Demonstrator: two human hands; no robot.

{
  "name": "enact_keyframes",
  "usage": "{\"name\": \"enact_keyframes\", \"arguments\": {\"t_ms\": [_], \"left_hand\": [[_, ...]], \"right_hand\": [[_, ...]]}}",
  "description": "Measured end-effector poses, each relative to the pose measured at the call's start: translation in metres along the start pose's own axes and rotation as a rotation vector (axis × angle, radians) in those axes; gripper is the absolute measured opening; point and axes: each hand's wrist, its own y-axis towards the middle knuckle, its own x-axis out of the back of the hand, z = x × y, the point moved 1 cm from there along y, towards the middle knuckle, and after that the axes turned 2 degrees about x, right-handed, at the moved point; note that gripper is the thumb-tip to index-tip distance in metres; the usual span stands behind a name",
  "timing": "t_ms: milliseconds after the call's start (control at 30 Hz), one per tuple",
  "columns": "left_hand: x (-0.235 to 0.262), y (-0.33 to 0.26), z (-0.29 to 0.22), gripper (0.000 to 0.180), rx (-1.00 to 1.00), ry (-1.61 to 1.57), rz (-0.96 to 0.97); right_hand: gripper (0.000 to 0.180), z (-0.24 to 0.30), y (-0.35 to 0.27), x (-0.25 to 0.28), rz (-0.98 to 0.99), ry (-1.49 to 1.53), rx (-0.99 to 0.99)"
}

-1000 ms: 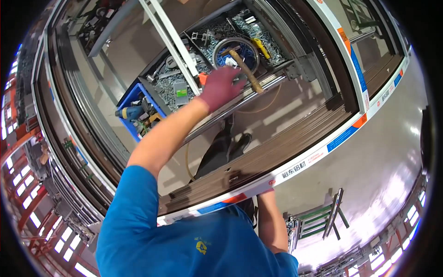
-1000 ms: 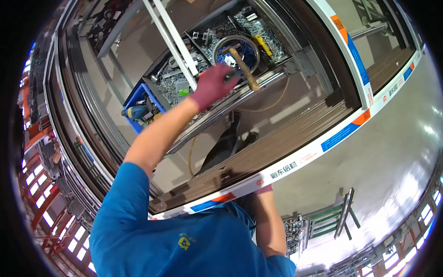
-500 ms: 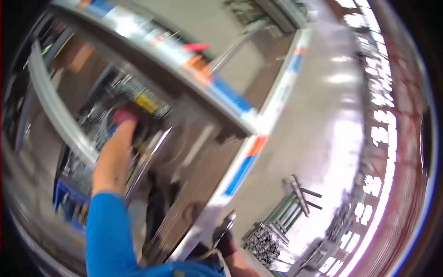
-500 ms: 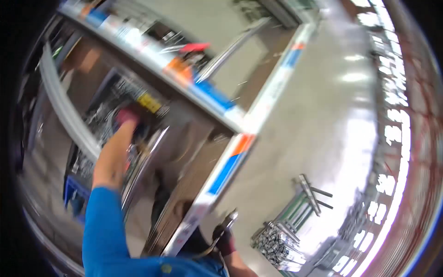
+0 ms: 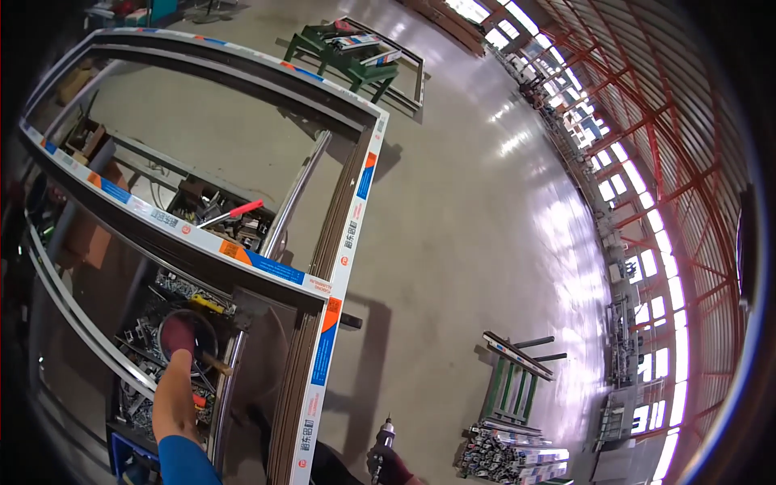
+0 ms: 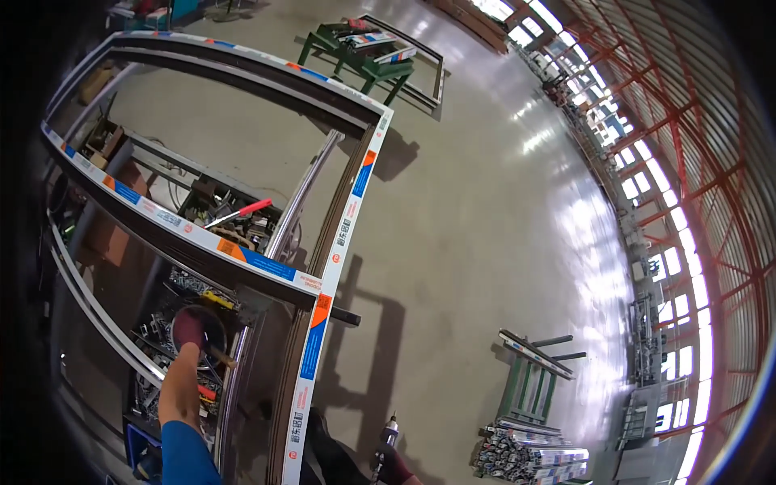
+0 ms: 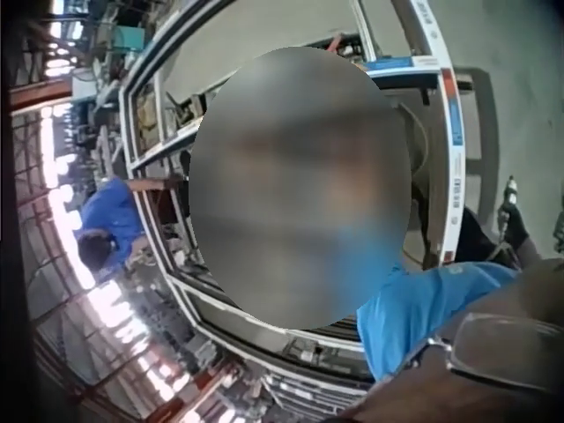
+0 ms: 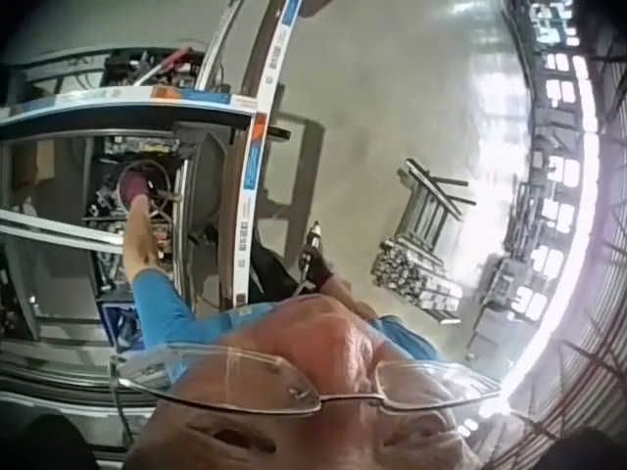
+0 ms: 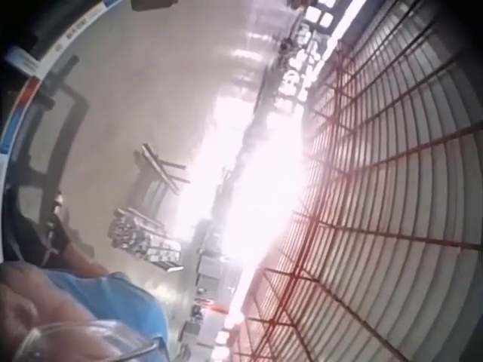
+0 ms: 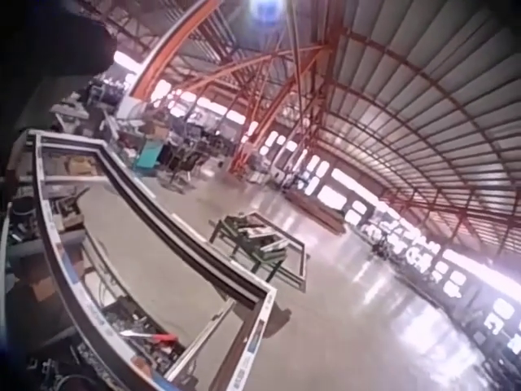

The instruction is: Assembling and securing components of metal window or door frames using power and manual tools.

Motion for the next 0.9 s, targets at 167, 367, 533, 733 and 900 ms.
{"name": "enact_keyframes", "arguments": {"t_ms": [167, 367, 533, 733, 900], "left_hand": [[0.116, -0.076, -0.005, 0.03, -0.103, -0.762, -0.108], [0.274, -0.201, 0.009, 0.031, 0.13, -1.591, 0.389], [0.367, -0.368, 0.038, 0.031, 0.05, -1.635, 0.152], [0.456, -0.585, -0.044, 0.069, 0.053, -1.745, -0.2], [0.429, -0.681, -0.093, 0.03, 0.084, -2.216, -0.205]], "right_hand": [[0.039, 0.036, 0.057, 0.059, -0.023, -0.196, 0.165], [0.032, 0.134, -0.074, -0.025, 0.209, -0.038, 0.686], [0.055, 0.195, -0.169, -0.039, 0.426, -0.415, 1.256], [0.067, 0.181, -0.24, 0.014, 0.9, -1.028, 1.465], [0.061, 0.111, -0.297, 0.063, 1.239, -1.262, 0.883]]}}
